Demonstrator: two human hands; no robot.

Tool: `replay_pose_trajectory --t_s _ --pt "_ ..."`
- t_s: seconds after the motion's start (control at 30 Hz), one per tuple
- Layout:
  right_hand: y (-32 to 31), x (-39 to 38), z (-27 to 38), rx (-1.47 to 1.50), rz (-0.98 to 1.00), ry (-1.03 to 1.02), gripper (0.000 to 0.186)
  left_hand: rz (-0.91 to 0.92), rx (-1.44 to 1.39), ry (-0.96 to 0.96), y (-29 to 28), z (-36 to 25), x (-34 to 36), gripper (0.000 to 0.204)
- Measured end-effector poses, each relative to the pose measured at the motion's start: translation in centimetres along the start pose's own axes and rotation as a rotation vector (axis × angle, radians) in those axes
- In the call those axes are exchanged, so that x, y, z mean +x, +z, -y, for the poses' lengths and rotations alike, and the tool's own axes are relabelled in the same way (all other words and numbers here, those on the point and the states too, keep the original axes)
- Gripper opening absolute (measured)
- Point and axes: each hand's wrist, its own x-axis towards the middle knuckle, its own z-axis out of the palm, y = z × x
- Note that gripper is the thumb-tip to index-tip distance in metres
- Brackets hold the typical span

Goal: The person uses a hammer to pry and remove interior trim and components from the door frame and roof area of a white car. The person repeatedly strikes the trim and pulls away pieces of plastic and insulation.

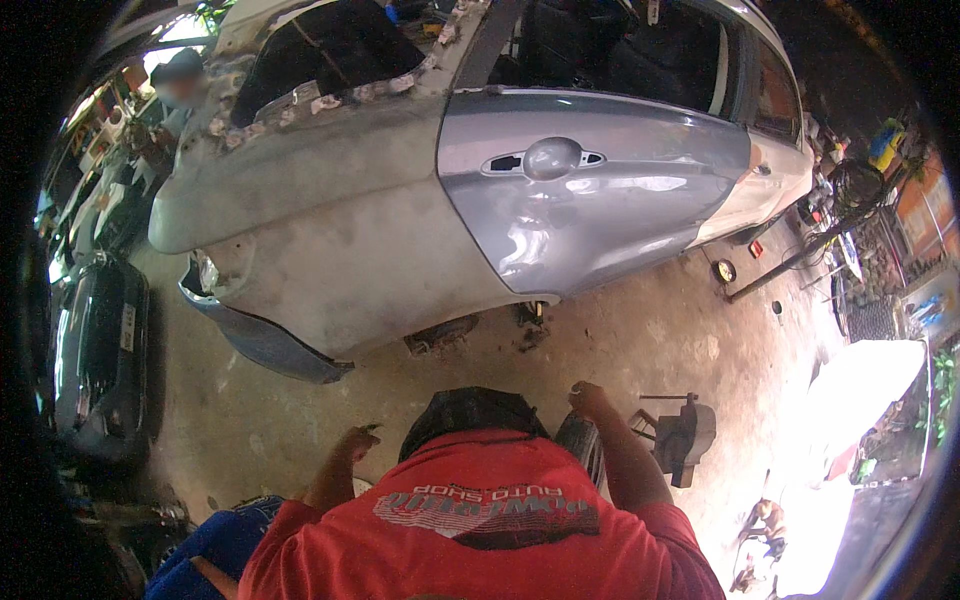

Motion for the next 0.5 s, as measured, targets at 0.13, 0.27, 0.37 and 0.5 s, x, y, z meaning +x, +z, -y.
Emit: replay_pose_trajectory --t_s 0.13,0.27,0.37,0.5 --pt "4.0 -1.1 -0.5 -0.180 0.099 -0.147 0.038 0.027 0.083 0.109 2.1 -1.5 -1.3 0.040" --pt "10.3 -3.4 -4.5 -0.649 0.100 -0.340 0.039 0.087 0.232 0.203 3.0 -1.3 -3.4 0.043" --pt "14.0 -5.5 -11.5 -0.600 0.290 -0.246 0.039 0.140 0.293 0.234 3.7 0.1 -3.8 0.047" --pt "20.1 -9.8 -15.5 -0.438 0.316 0.068 0.039 0.233 0.531 0.256 0.0 1.7 -3.4 0.046"
